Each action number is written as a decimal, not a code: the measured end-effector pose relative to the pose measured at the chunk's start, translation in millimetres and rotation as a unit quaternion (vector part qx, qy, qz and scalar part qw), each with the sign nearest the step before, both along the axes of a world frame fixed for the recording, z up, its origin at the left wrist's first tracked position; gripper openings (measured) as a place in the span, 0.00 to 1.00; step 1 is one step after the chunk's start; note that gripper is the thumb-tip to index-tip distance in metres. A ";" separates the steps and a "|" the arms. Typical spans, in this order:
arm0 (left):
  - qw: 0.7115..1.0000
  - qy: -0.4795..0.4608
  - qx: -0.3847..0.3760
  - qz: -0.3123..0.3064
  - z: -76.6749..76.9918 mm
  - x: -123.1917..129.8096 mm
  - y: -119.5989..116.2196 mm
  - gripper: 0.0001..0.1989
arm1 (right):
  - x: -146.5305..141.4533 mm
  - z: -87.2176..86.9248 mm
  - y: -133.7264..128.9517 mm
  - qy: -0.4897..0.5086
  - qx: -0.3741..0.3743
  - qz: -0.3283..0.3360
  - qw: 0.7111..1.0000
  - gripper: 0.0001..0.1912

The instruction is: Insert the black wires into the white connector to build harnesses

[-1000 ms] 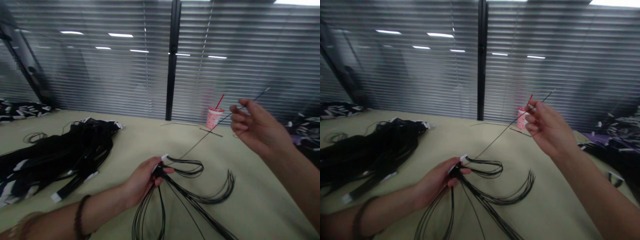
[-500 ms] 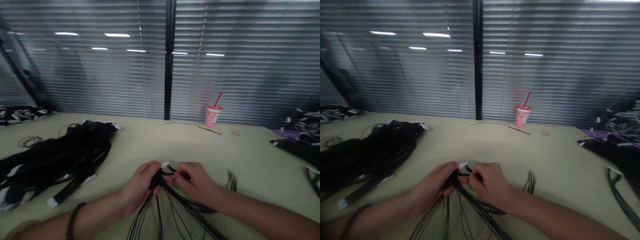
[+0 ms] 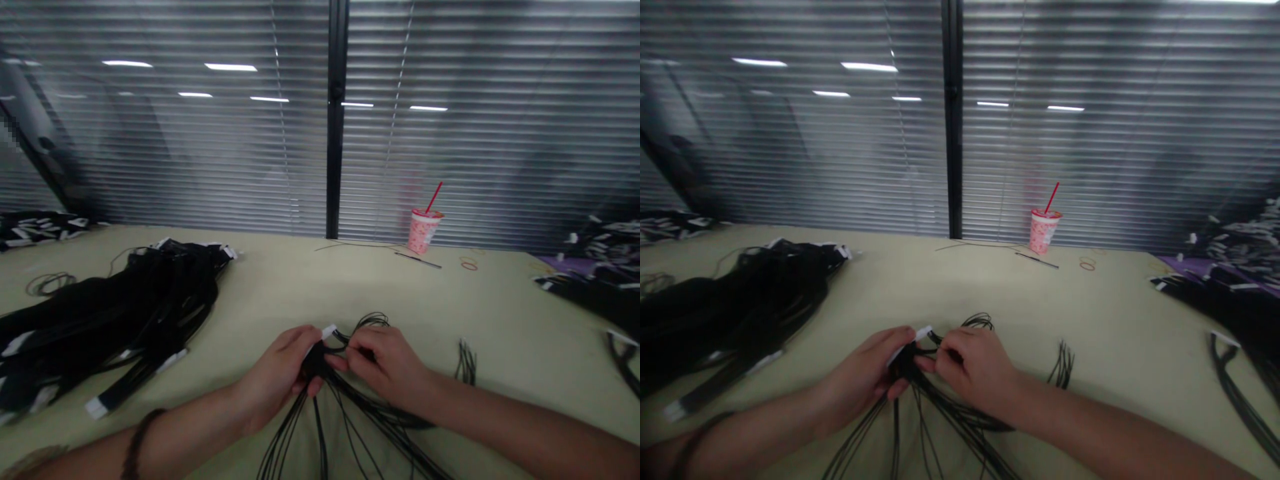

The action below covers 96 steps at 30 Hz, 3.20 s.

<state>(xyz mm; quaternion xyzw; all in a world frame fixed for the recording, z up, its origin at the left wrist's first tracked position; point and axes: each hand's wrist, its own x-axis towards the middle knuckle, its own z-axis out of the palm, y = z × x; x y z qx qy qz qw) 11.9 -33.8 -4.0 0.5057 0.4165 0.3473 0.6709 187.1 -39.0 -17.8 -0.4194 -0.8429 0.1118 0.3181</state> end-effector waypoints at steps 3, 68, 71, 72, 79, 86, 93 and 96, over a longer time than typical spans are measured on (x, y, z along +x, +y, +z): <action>1.000 0.010 0.005 0.001 -0.1 0.4 -0.8 0.14 | -0.2 3.9 -1.5 -0.005 -0.001 -0.009 1.000 0.11; 0.997 0.016 0.046 -0.055 0.8 0.3 -1.2 0.12 | -4.6 -2.8 -12.2 -0.114 0.082 -0.021 0.990 0.13; 0.997 0.029 0.055 -0.055 -0.6 1.2 -1.5 0.13 | -5.2 -6.3 -9.1 -0.095 0.066 -0.038 0.992 0.12; 0.996 0.039 0.060 -0.052 -1.1 1.7 -1.8 0.13 | -5.1 -7.7 -7.5 -0.086 0.058 -0.042 0.994 0.11; 0.990 0.082 0.094 -0.060 -0.4 4.2 -4.7 0.13 | -5.4 -9.8 -4.8 -0.093 0.033 -0.024 0.995 0.09; 0.988 0.095 0.096 -0.075 2.5 6.0 -2.4 0.13 | -6.8 -7.1 -11.6 -0.103 0.043 -0.032 0.993 0.08; 0.995 0.062 0.062 -0.042 5.3 7.0 -5.4 0.12 | -5.6 -12.3 6.5 0.001 -0.009 -0.013 1.000 0.07; 0.997 0.057 0.049 -0.023 2.4 6.3 -4.1 0.12 | 6.5 -13.6 24.4 0.016 -0.032 0.031 0.999 0.03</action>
